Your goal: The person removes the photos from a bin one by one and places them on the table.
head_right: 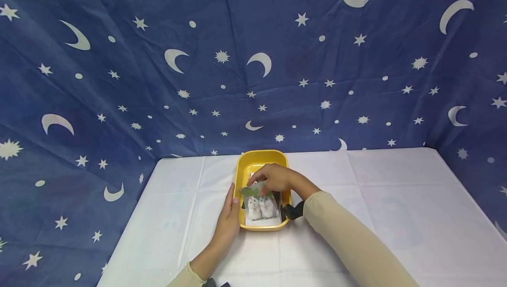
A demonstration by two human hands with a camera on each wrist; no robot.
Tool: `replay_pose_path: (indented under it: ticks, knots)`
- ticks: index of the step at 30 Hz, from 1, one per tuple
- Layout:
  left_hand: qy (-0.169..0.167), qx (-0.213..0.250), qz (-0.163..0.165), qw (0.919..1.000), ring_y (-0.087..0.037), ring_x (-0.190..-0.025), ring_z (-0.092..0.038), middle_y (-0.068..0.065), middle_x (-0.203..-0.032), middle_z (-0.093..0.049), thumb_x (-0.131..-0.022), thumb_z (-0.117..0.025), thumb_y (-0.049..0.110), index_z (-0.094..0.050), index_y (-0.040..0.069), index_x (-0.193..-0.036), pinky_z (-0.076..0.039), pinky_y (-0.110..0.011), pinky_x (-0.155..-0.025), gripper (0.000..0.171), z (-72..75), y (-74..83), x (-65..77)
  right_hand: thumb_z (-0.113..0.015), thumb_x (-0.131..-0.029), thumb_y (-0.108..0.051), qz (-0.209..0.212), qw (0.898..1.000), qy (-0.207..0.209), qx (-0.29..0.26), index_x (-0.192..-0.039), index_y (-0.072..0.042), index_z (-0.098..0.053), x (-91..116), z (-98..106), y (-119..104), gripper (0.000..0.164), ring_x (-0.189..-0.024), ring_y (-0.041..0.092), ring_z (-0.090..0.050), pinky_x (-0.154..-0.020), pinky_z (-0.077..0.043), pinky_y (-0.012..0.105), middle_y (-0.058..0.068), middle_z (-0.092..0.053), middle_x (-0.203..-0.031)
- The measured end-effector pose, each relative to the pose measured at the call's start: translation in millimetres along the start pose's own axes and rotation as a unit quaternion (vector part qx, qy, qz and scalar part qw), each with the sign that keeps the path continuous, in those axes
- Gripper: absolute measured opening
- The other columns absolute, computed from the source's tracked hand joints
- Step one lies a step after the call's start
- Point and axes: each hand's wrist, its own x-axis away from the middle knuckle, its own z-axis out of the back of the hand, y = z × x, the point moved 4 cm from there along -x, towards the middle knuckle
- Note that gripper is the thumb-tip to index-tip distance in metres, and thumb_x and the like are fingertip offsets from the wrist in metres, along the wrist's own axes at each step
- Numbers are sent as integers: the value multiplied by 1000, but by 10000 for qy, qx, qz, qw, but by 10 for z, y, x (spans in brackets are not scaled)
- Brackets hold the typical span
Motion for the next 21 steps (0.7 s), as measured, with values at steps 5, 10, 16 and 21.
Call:
replay_pose_path:
  ticks: [5,10,16,21]
  knots:
    - [49,8,-36,10000,-34,-157,-17,-7,-171,-19,-114,-31,31,-15,25,-166,-14,-58,-127,55,-6,-2,1,-82,-87,-14,-32,9972,710,-210,-117,-25,-73,142,111,48,33,-92,18,-67,-80,-60,35,-3,-74,-102]
    - [119,-8,-94,9999,-35,-157,-19,-8,-171,-20,-114,-31,27,-16,24,-166,-14,-57,-128,54,-14,3,-2,-82,-87,-17,60,9849,1585,-696,-118,-22,-72,355,331,150,32,-86,17,-64,-75,-56,31,0,-72,-101]
    - [148,-81,-67,9998,-35,-157,-19,-8,-171,-20,-114,-30,25,-17,22,-166,-15,-56,-128,54,-16,-7,-7,-77,-93,-21,-131,9636,2168,-1556,-131,-19,-68,645,638,402,40,-89,23,-68,-79,-61,35,11,-71,-105]
    - [122,-51,-38,9999,-35,-157,-19,-8,-171,-20,-114,-30,26,-17,23,-166,-14,-56,-128,54,-14,-5,-5,-78,-92,-23,-478,9511,2574,-1637,-130,-19,-66,806,820,638,40,-79,21,-60,-73,-61,31,13,-61,-90]
